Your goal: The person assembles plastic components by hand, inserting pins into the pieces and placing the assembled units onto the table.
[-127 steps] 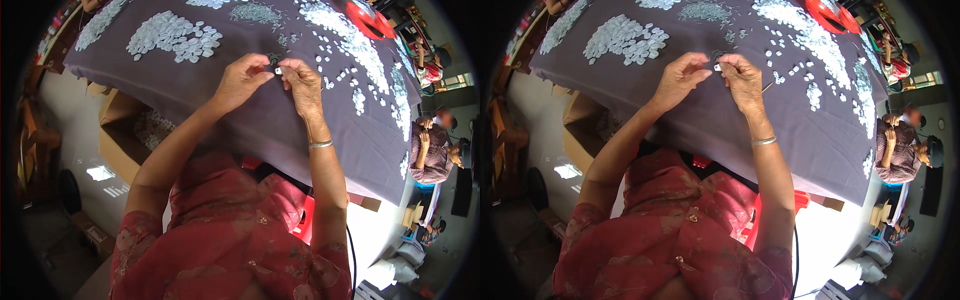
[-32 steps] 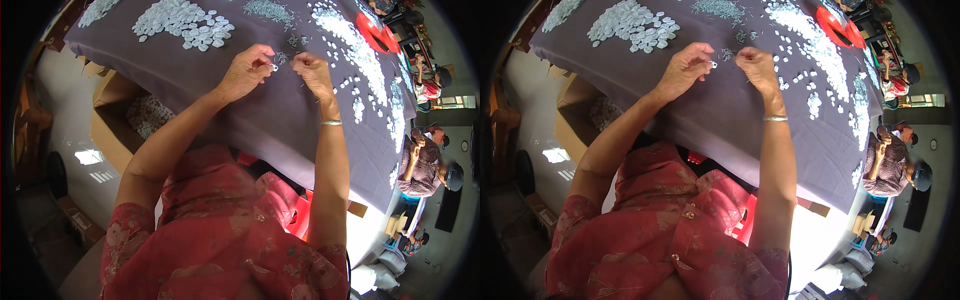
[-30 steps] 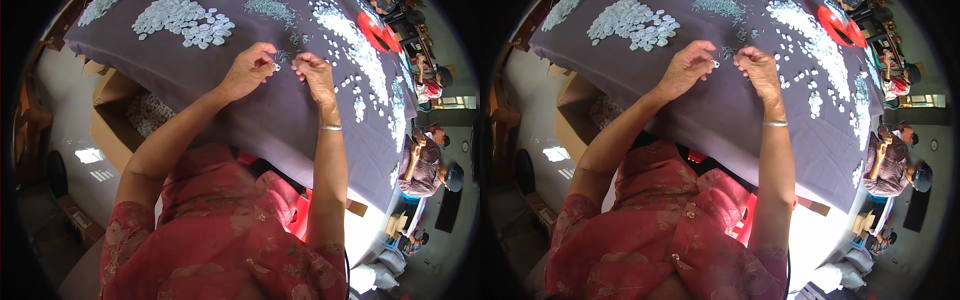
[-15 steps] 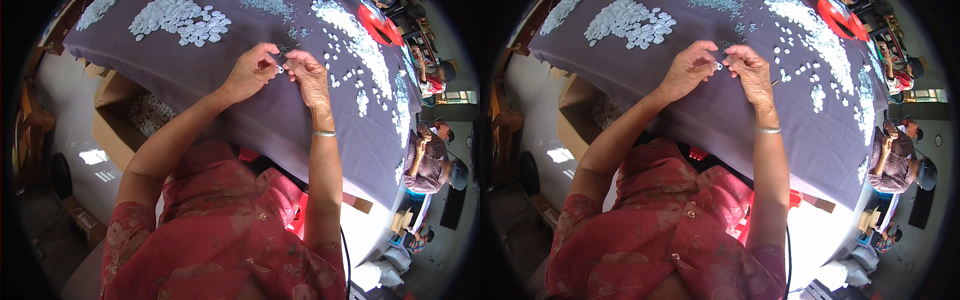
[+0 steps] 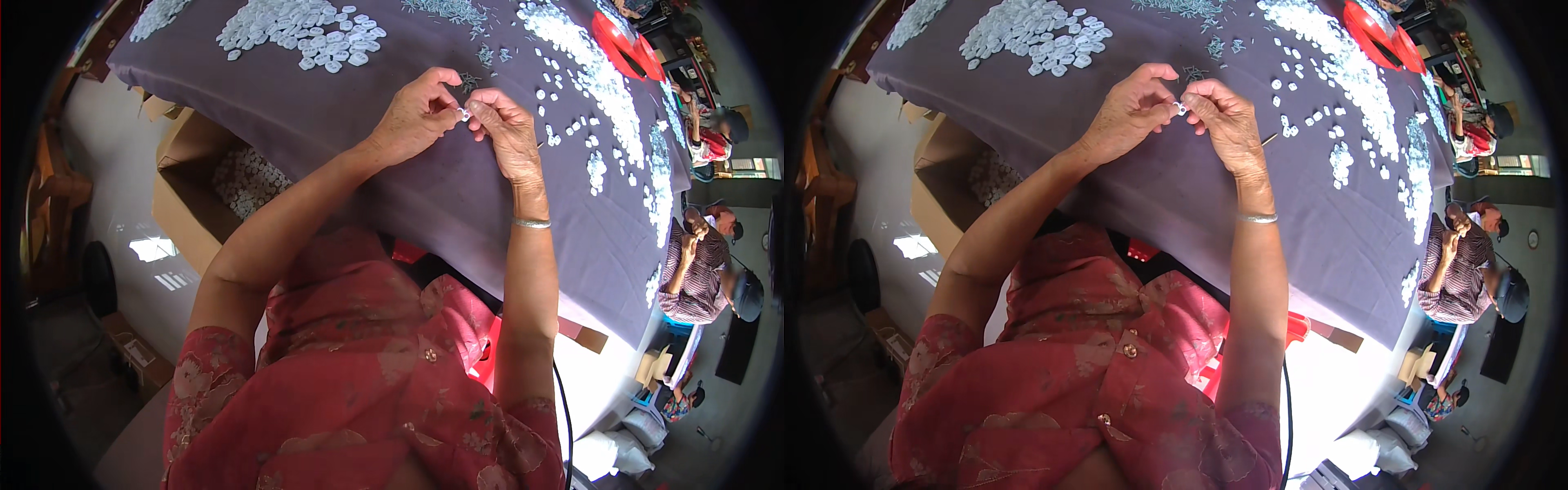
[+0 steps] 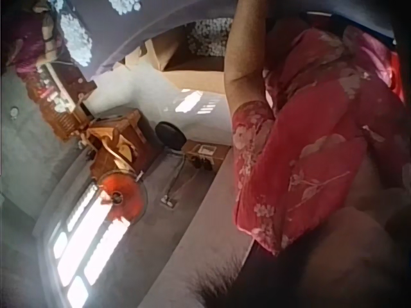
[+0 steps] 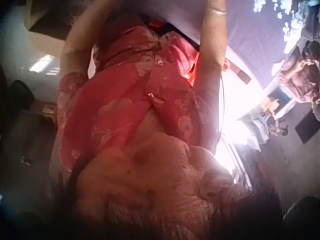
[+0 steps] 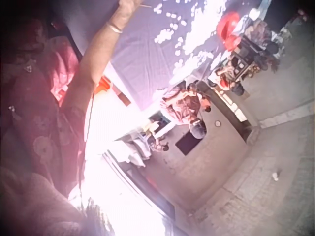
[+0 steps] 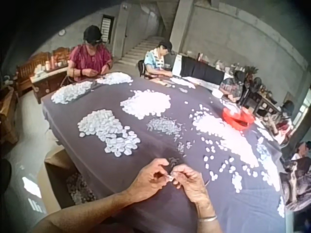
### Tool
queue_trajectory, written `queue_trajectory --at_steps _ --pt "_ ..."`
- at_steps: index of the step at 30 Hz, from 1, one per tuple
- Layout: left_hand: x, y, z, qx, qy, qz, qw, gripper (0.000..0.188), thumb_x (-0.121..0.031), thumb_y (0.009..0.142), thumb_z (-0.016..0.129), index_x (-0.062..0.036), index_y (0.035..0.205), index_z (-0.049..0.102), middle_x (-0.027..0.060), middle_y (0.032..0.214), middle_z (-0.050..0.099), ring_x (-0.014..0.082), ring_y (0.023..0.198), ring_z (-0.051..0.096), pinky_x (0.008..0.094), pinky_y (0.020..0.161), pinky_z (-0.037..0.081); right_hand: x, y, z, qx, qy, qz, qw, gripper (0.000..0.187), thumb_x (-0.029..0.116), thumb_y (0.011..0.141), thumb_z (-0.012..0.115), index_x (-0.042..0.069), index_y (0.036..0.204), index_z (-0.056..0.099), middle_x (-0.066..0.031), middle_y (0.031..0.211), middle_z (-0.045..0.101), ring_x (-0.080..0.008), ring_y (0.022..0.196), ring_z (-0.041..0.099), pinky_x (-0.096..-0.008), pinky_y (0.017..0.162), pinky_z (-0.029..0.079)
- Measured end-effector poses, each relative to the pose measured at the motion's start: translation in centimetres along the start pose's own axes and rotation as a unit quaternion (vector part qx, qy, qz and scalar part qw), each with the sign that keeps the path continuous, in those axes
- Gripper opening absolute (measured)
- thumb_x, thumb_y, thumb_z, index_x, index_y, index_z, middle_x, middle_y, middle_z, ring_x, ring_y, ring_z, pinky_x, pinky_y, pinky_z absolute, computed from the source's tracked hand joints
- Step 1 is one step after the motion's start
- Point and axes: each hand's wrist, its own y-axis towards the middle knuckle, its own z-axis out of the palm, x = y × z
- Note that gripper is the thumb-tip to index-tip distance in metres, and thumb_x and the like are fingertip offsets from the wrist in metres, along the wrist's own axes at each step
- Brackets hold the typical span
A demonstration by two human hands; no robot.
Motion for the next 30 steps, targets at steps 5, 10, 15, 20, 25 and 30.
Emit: queue_trajectory --at_steps 5,10,15,20,25,30 --pt "0.11 -0.04 0.01 0.004 0.001 0.005 1.000 0.041 -0.006 0.084 0.062 -0.0032 0.122 0.046 0.0017 0.085 0.060 0.0075 0.074 0.055 0.0241 0.062 0.048 0.10 -0.05 0.10 0.005 -0.041 -0.005 0.999 0.011 0.013 0.092 0.058 0.003 0.094 0.063 0.0028 0.076 0.058 -0.0048 0.066 0.053 -0.0200 0.058 0.043" --pt "-0.17 -0.08 0.06 0.004 0.020 -0.004 1.000 0.043 -0.006 0.084 0.061 -0.0032 0.123 0.043 0.0021 0.084 0.060 0.0079 0.074 0.056 0.0242 0.063 0.049 0.32 -0.18 0.15 0.005 -0.065 -0.009 0.998 0.011 0.012 0.093 0.057 0.003 0.094 0.063 0.0027 0.075 0.058 -0.0046 0.065 0.053 -0.0199 0.057 0.044" --pt "0.13 -0.11 0.16 -0.009 0.033 0.002 0.999 0.044 -0.006 0.084 0.061 -0.0029 0.124 0.042 0.0024 0.083 0.060 0.0077 0.074 0.056 0.0240 0.063 0.049 0.17 -0.19 0.31 0.005 -0.074 -0.014 0.997 0.012 0.013 0.093 0.056 0.002 0.093 0.062 0.0023 0.073 0.057 -0.0048 0.065 0.054 -0.0201 0.056 0.046" --pt "0.19 -0.07 0.30 -0.017 0.034 0.003 0.999 0.043 -0.006 0.084 0.061 -0.0016 0.122 0.042 0.0023 0.082 0.059 0.0075 0.072 0.056 0.0237 0.062 0.049 0.17 -0.32 0.37 0.006 -0.096 -0.015 0.995 0.013 0.014 0.094 0.055 0.002 0.092 0.062 0.0020 0.073 0.057 -0.0049 0.065 0.054 -0.0200 0.057 0.046" --pt "0.29 -0.08 0.24 -0.009 0.049 0.009 0.999 0.043 -0.005 0.084 0.061 -0.0008 0.122 0.040 0.0033 0.082 0.060 0.0079 0.071 0.056 0.0241 0.062 0.049 -0.29 -0.05 0.11 0.011 -0.094 -0.019 0.995 0.012 0.012 0.092 0.057 0.002 0.090 0.063 0.0009 0.073 0.059 -0.0055 0.063 0.056 -0.0202 0.055 0.048" --pt "0.20 -0.07 0.22 -0.009 0.050 -0.001 0.999 0.044 -0.006 0.084 0.061 -0.0004 0.121 0.039 0.0039 0.082 0.061 0.0087 0.072 0.057 0.0245 0.062 0.049 -0.29 -0.15 0.05 0.018 -0.100 -0.009 0.995 0.013 0.013 0.094 0.056 0.002 0.091 0.062 0.0023 0.075 0.057 -0.0052 0.065 0.054 -0.0202 0.057 0.047"
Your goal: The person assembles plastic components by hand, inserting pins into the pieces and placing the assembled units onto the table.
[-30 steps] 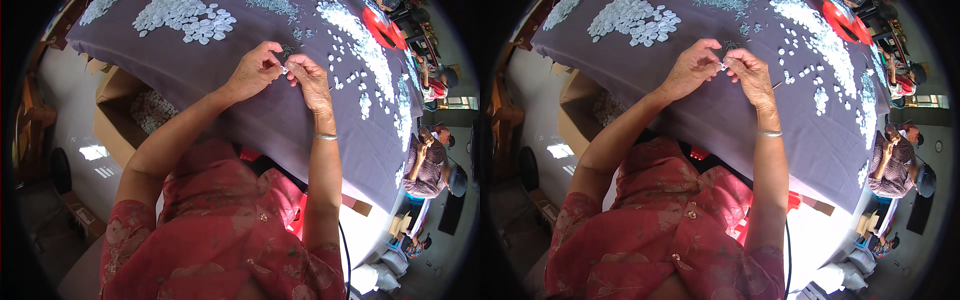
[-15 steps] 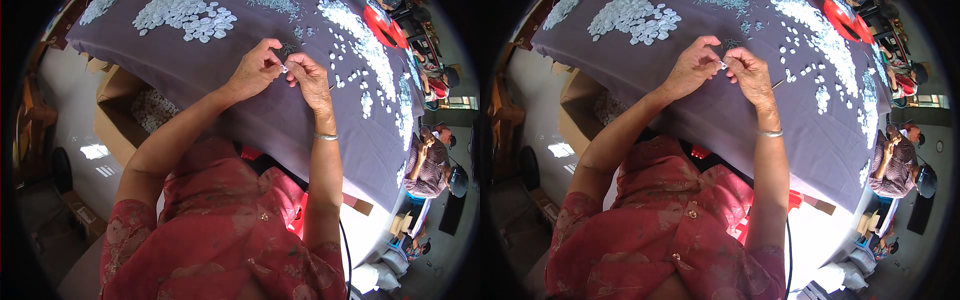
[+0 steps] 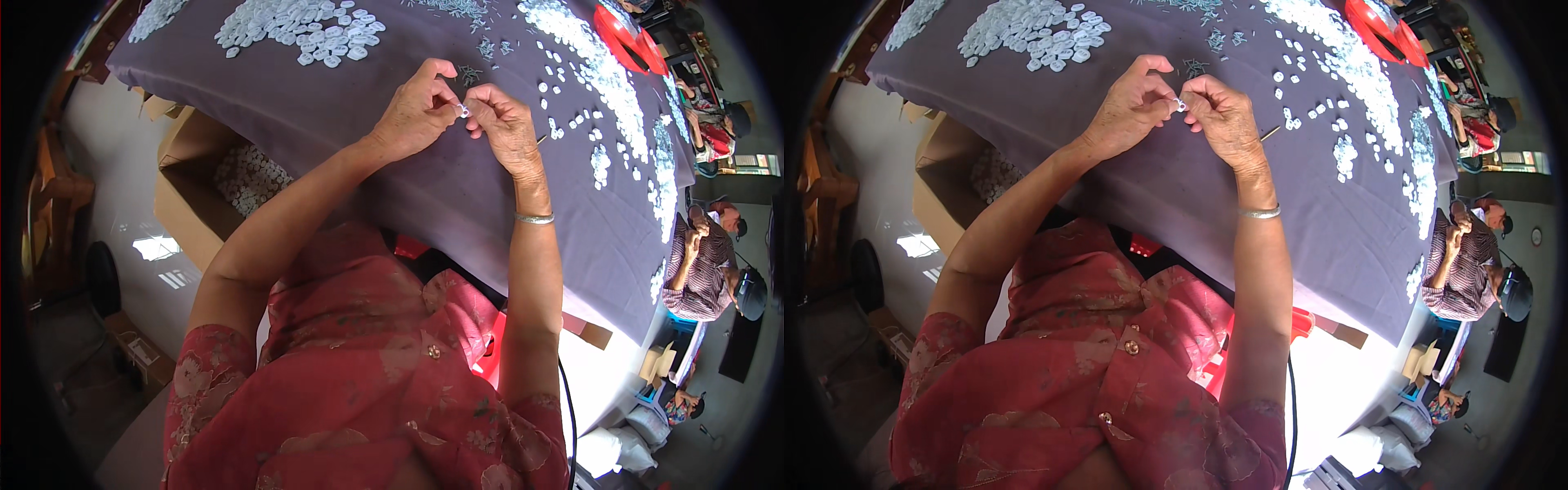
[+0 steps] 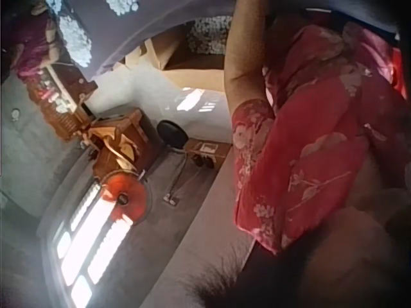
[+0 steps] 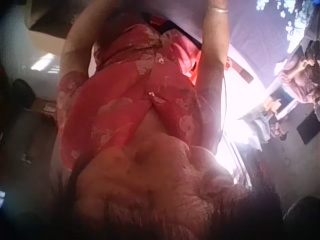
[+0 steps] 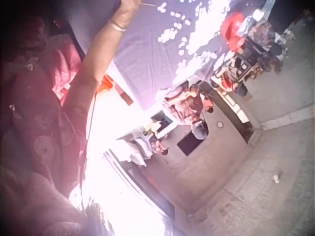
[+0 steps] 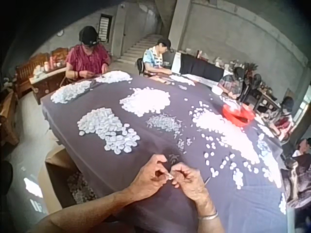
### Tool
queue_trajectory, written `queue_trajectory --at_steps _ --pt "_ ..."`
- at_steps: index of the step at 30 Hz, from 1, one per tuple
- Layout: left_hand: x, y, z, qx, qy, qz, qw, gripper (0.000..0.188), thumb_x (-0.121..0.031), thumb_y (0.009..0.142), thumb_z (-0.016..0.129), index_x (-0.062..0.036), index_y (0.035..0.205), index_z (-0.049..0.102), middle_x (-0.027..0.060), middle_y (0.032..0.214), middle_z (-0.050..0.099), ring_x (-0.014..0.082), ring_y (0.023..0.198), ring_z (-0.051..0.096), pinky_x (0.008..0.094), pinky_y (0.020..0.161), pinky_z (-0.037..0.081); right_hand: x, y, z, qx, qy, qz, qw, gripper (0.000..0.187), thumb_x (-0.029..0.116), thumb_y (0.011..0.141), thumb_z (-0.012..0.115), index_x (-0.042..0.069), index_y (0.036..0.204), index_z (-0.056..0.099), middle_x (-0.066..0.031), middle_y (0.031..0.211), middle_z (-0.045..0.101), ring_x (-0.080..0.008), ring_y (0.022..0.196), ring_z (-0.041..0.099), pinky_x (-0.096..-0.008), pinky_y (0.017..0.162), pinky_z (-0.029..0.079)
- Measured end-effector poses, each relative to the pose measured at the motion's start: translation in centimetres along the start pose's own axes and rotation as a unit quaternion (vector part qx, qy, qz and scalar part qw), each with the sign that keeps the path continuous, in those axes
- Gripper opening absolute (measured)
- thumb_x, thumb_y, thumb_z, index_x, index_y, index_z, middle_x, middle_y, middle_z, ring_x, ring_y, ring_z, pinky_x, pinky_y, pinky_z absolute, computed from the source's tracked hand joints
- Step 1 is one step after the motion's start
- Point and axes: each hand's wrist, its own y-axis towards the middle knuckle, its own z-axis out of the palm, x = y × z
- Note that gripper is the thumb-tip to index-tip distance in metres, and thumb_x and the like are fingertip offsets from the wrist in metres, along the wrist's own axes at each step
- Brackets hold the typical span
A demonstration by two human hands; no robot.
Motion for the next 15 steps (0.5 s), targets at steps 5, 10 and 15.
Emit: queue_trajectory --at_steps 5,10,15 --pt "-0.07 -0.03 -0.09 0.005 0.004 -0.001 1.000 0.044 -0.006 0.084 0.061 -0.0009 0.122 0.038 0.0042 0.082 0.061 0.0093 0.072 0.057 0.0248 0.062 0.050 -0.04 0.08 -0.05 0.002 0.000 -0.009 1.000 0.011 0.012 0.091 0.059 0.002 0.090 0.063 0.0004 0.074 0.059 -0.0066 0.065 0.057 -0.0212 0.057 0.050" --pt "-0.15 0.05 0.14 0.004 0.002 -0.007 1.000 0.045 -0.005 0.084 0.061 -0.0019 0.122 0.038 0.0039 0.082 0.061 0.0097 0.071 0.057 0.0249 0.061 0.049 0.17 -0.04 -0.17 0.012 -0.001 -0.015 1.000 0.010 0.009 0.092 0.057 0.001 0.092 0.062 0.0013 0.076 0.058 -0.0056 0.064 0.055 -0.0204 0.058 0.048" --pt "0.05 0.19 0.55 0.016 -0.038 0.016 0.999 0.042 -0.001 0.083 0.060 -0.0017 0.120 0.040 0.0030 0.081 0.059 0.0092 0.068 0.056 0.0239 0.060 0.048 -0.41 -0.27 -0.34 -0.007 0.019 -0.011 1.000 0.009 0.008 0.092 0.055 0.003 0.092 0.063 0.0018 0.076 0.059 -0.0044 0.065 0.056 -0.0190 0.058 0.048"
